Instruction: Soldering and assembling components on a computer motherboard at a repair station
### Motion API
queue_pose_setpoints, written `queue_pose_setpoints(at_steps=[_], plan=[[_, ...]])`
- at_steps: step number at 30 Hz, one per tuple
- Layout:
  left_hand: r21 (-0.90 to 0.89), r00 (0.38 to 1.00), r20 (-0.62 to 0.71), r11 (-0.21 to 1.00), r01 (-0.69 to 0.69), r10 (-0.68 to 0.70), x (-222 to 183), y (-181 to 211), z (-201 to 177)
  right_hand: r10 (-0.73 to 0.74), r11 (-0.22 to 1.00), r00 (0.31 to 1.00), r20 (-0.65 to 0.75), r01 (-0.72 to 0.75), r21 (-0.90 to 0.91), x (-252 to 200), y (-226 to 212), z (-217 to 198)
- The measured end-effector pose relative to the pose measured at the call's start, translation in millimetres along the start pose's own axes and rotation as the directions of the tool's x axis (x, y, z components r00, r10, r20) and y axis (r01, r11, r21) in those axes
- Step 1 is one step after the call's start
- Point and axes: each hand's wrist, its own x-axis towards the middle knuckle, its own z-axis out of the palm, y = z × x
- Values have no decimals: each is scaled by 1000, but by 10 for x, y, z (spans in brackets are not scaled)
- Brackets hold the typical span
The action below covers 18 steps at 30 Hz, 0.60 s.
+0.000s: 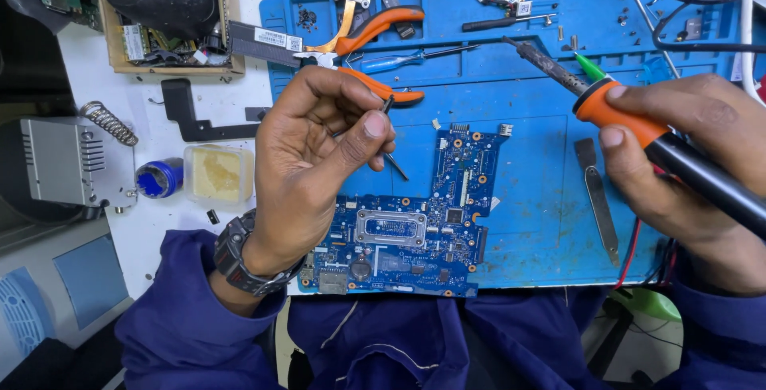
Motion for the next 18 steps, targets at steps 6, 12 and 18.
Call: queue_pose_setpoints(at_steps=[6, 12, 18], plan=[[27, 1000, -13, 1000, -8, 8, -7, 2, -3, -98, 995, 995, -11, 97, -37, 56, -67, 37], [57, 1000, -17, 998, -14, 14, -7, 12, 1, -240, 971, 965, -103, 236, -44, 19, 72, 162], [62, 1000, -15, 998, -12, 13, -11, 3, -6, -287, 953, 954, -87, 275, -126, 44, -18, 196]])
